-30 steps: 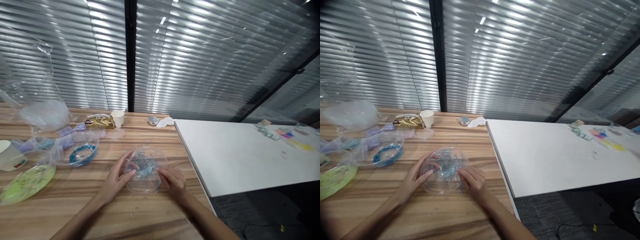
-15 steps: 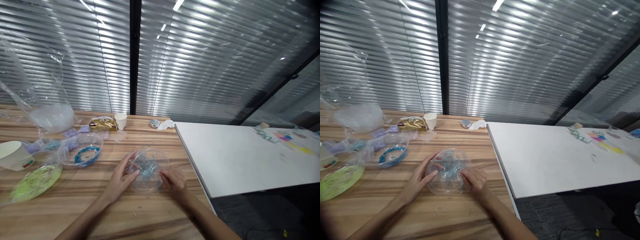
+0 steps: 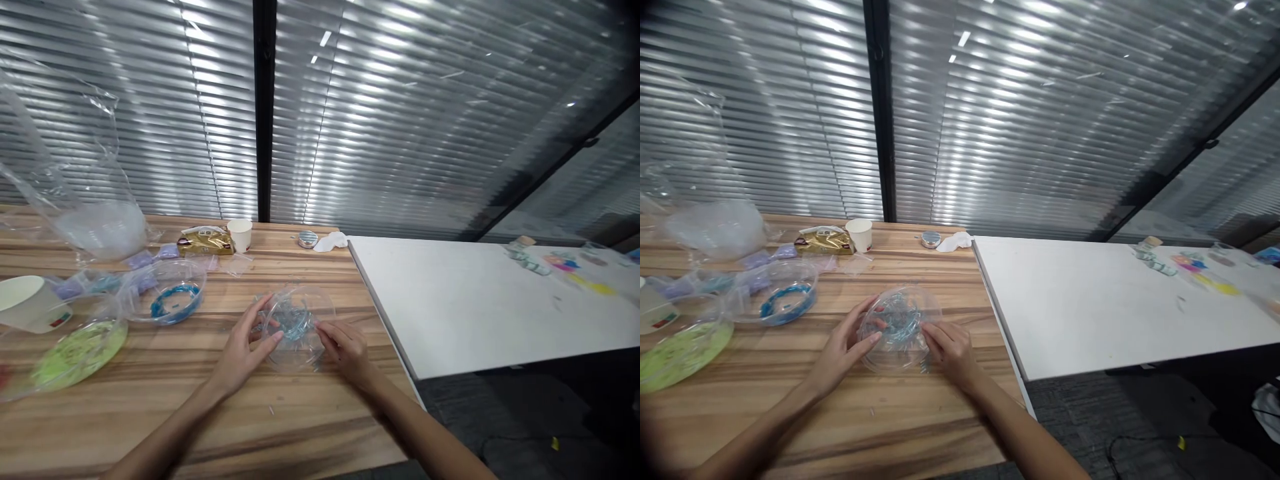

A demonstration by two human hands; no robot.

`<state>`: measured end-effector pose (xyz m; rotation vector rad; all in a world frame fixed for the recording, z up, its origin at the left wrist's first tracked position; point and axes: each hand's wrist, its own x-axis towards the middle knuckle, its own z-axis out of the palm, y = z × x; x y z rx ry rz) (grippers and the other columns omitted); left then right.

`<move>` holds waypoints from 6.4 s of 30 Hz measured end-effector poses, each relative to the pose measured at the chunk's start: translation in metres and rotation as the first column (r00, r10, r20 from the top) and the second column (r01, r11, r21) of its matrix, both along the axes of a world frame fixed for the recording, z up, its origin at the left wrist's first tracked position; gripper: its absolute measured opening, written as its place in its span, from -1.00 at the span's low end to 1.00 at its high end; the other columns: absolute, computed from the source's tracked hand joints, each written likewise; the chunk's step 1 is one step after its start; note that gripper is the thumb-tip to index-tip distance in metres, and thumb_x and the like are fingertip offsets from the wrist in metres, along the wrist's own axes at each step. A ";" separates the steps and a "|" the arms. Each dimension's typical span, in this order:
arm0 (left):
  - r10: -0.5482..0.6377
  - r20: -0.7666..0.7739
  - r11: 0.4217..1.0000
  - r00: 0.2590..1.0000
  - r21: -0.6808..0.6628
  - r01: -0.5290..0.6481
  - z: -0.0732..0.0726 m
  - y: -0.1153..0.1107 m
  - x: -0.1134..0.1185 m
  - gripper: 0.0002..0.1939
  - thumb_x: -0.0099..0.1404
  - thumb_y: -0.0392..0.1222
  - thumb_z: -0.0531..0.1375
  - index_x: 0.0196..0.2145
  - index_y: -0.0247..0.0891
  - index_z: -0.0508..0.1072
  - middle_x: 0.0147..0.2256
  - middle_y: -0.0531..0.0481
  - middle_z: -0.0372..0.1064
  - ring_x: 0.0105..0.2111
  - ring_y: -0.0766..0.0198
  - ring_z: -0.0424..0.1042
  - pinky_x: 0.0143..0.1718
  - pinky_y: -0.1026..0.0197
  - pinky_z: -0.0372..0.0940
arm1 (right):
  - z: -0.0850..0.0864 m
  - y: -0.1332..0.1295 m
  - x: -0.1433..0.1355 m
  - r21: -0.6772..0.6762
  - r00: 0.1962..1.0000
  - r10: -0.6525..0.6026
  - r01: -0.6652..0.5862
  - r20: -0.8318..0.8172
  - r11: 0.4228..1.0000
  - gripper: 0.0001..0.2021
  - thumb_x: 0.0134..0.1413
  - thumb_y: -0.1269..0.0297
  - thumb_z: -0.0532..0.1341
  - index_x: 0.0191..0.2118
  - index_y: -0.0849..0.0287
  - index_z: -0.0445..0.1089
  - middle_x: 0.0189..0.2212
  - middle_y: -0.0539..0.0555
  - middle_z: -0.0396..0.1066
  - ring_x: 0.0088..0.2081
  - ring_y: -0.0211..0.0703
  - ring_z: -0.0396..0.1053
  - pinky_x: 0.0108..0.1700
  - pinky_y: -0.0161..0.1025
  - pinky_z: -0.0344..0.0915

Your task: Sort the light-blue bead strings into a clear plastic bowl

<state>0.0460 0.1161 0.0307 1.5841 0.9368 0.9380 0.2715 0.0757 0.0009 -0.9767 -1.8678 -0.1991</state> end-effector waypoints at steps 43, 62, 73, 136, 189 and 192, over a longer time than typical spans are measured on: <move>-0.084 0.077 0.981 0.993 -0.166 0.096 -0.005 -0.003 0.006 -0.35 0.22 0.07 0.21 0.18 -0.26 0.18 -0.02 -0.21 0.29 -0.16 0.06 0.40 -0.11 0.05 0.31 | 0.028 -0.008 0.008 0.187 0.990 -0.134 0.139 -0.041 0.972 -0.82 0.20 0.51 0.19 -0.13 0.14 0.40 -0.40 0.06 0.52 -0.41 -0.20 0.48 -0.41 -0.28 0.32; -0.005 0.032 1.000 0.999 0.004 0.005 -0.008 0.004 -0.002 -0.35 0.29 0.10 0.13 0.21 -0.29 0.13 0.04 -0.23 0.26 -0.14 0.05 0.41 -0.06 0.03 0.28 | 0.017 -0.007 -0.003 0.089 0.992 -0.035 0.024 0.122 0.996 -0.91 0.26 0.45 0.16 -0.21 0.17 0.40 -0.49 -0.01 0.49 -0.57 -0.27 0.29 -0.50 -0.26 0.11; 0.012 0.013 0.998 1.000 0.059 -0.013 -0.003 0.004 0.000 -0.37 0.26 0.06 0.16 0.20 -0.26 0.17 0.02 -0.22 0.30 -0.16 0.07 0.42 -0.11 0.06 0.32 | 0.011 -0.004 -0.002 0.126 0.982 0.022 -0.046 0.185 0.991 -0.92 0.24 0.46 0.17 -0.21 0.18 0.39 -0.44 -0.01 0.50 -0.51 -0.28 0.38 -0.49 -0.28 0.11; 0.121 0.110 0.988 0.987 0.080 -0.130 -0.007 0.002 0.003 -0.39 0.27 0.06 0.16 0.18 -0.26 0.19 0.03 -0.19 0.28 -0.16 0.08 0.43 -0.06 0.03 0.29 | 0.009 -0.015 -0.012 -0.108 0.951 0.137 -0.111 0.278 0.988 -0.67 0.40 0.25 -0.06 0.10 0.32 0.25 -0.08 0.20 0.46 -0.08 -0.15 0.45 -0.14 -0.27 0.42; 0.160 0.030 0.983 0.987 0.090 -0.162 -0.009 0.002 0.008 -0.48 0.27 0.11 0.10 0.04 -0.32 0.32 -0.07 -0.19 0.39 -0.22 0.08 0.46 -0.08 0.05 0.30 | -0.014 -0.005 -0.013 -0.070 0.968 0.222 -0.215 0.116 0.974 -0.82 0.32 0.28 0.12 -0.10 0.20 0.43 -0.29 0.08 0.54 -0.25 -0.22 0.51 -0.20 -0.35 0.44; 0.150 0.049 0.983 0.987 0.099 -0.155 -0.011 0.003 0.007 -0.51 0.28 0.11 0.10 0.01 -0.31 0.34 -0.07 -0.17 0.38 -0.23 0.07 0.46 -0.09 0.05 0.31 | -0.013 -0.005 -0.012 -0.040 0.966 0.224 -0.221 0.129 0.975 -0.83 0.31 0.31 0.14 -0.10 0.20 0.43 -0.29 0.08 0.54 -0.26 -0.22 0.51 -0.22 -0.36 0.44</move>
